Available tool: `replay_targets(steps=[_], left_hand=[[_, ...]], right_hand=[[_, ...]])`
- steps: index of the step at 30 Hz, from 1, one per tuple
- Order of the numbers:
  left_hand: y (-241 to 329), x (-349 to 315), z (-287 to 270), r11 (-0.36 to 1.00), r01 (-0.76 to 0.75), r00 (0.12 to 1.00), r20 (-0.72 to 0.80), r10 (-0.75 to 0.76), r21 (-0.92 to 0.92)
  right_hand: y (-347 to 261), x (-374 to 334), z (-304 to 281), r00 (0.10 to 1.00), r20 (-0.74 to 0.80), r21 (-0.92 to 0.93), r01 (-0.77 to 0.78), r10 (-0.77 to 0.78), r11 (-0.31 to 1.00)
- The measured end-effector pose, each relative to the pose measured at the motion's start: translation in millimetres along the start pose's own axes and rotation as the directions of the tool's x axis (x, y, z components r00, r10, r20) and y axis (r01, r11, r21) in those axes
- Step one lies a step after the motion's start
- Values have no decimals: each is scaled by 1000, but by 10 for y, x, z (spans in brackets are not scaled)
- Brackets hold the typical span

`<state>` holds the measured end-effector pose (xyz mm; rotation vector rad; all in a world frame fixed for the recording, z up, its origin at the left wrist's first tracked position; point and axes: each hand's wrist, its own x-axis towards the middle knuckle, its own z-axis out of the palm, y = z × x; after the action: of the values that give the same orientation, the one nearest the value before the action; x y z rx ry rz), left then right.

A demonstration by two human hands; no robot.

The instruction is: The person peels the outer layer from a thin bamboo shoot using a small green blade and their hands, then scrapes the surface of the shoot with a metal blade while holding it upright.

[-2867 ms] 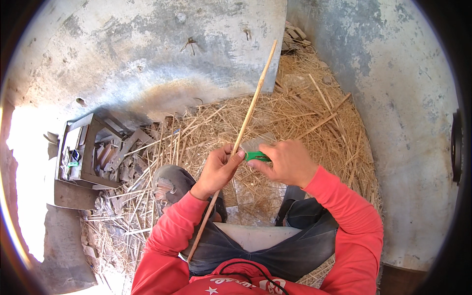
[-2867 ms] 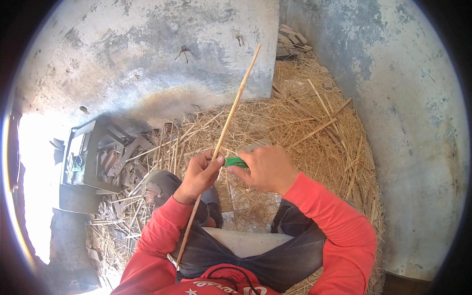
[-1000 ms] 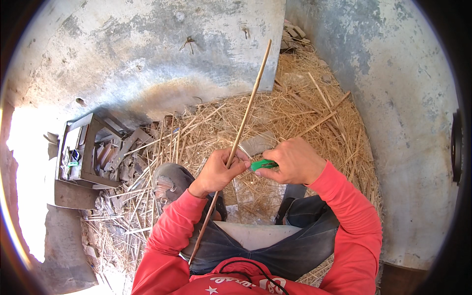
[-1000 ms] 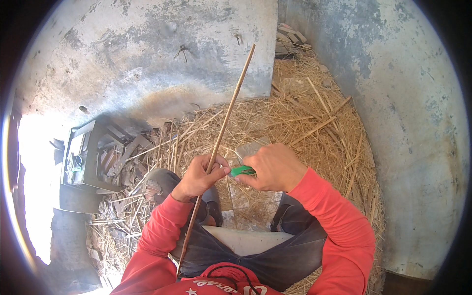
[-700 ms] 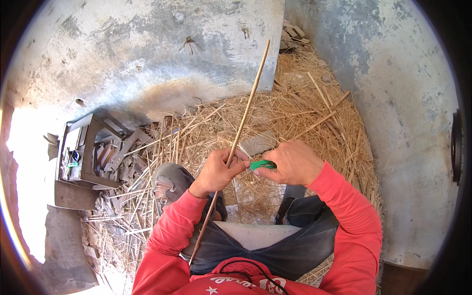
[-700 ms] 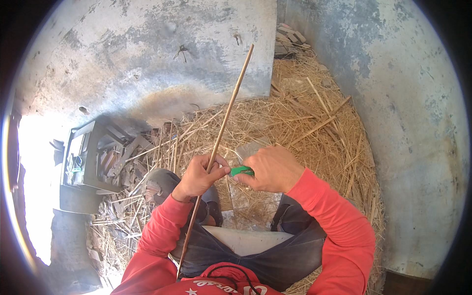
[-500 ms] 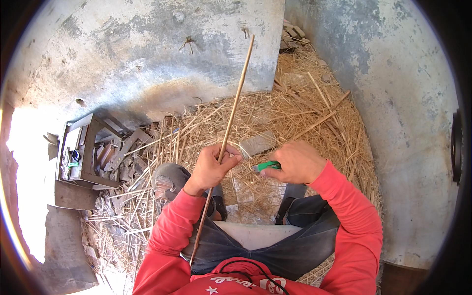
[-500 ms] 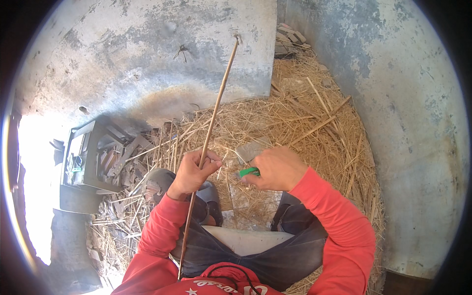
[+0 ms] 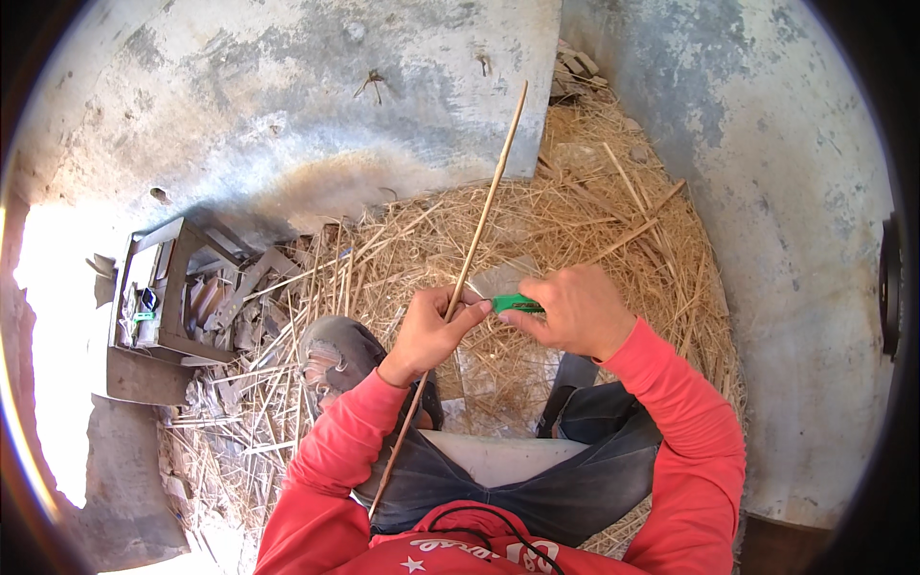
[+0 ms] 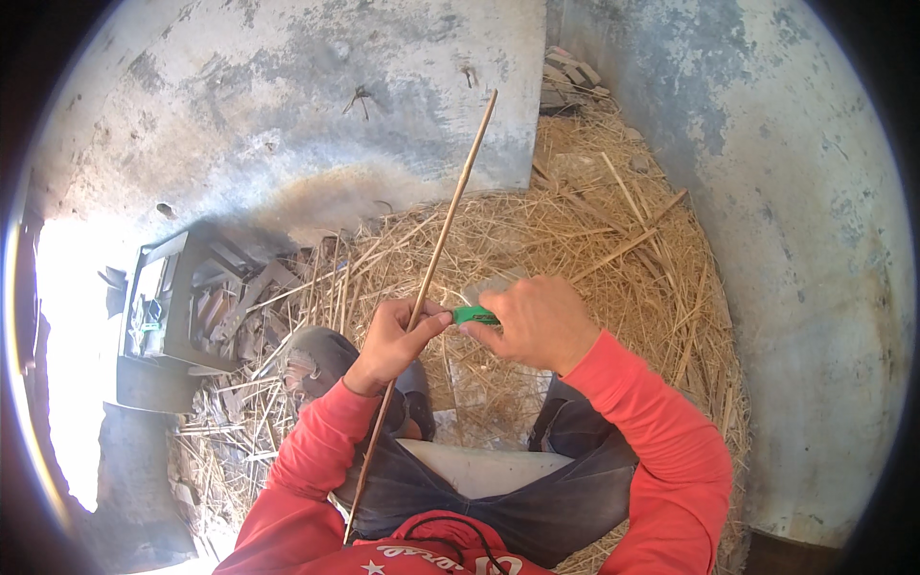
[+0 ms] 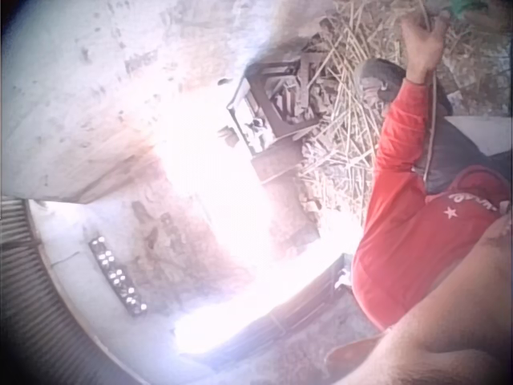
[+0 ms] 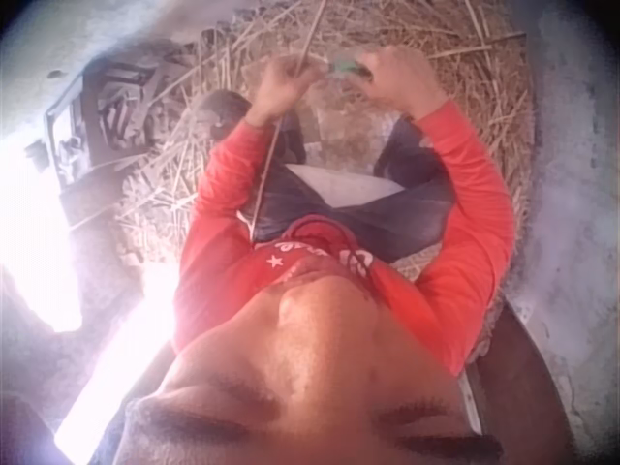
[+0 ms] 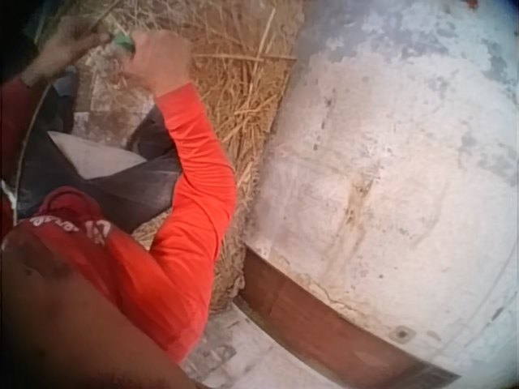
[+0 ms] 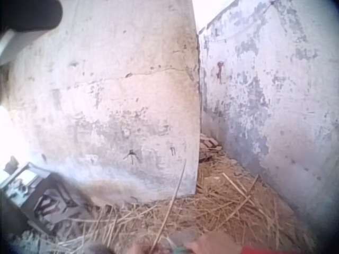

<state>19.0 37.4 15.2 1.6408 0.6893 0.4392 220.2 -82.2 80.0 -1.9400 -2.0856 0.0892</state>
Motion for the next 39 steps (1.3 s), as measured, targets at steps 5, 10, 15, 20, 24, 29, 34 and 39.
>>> replay_targets(steps=[5,10,15,20,24,29,34,39], left_hand=[[26,-13,8,999,29,1000,-7,-29,-22],[5,-9,15,1000,5,1000,-29,-5,17],[-17,1,31,998,-6,999,-48,10,70],[-32,-13,15,999,-22,998,-51,24,35],[18,-27,-47,972,53,999,0,-54,-227],[55,-19,-87,981,24,999,-25,-29,-194],[55,-9,-80,979,14,999,-30,-21,-206],[52,-2,-77,979,6,999,-39,-14,-203]], right_hand=[[-30,13,25,1000,8,4,-2,2,1000],[-53,20,21,999,39,-31,0,1,1000],[-48,15,39,999,52,-46,-2,5,999],[-88,36,3,998,60,6,-13,13,1000],[124,-28,136,994,-33,362,-89,108,928],[348,65,29,950,206,882,-285,235,376],[369,59,-23,948,224,943,-270,225,197],[291,62,-88,965,231,949,-251,122,190]])
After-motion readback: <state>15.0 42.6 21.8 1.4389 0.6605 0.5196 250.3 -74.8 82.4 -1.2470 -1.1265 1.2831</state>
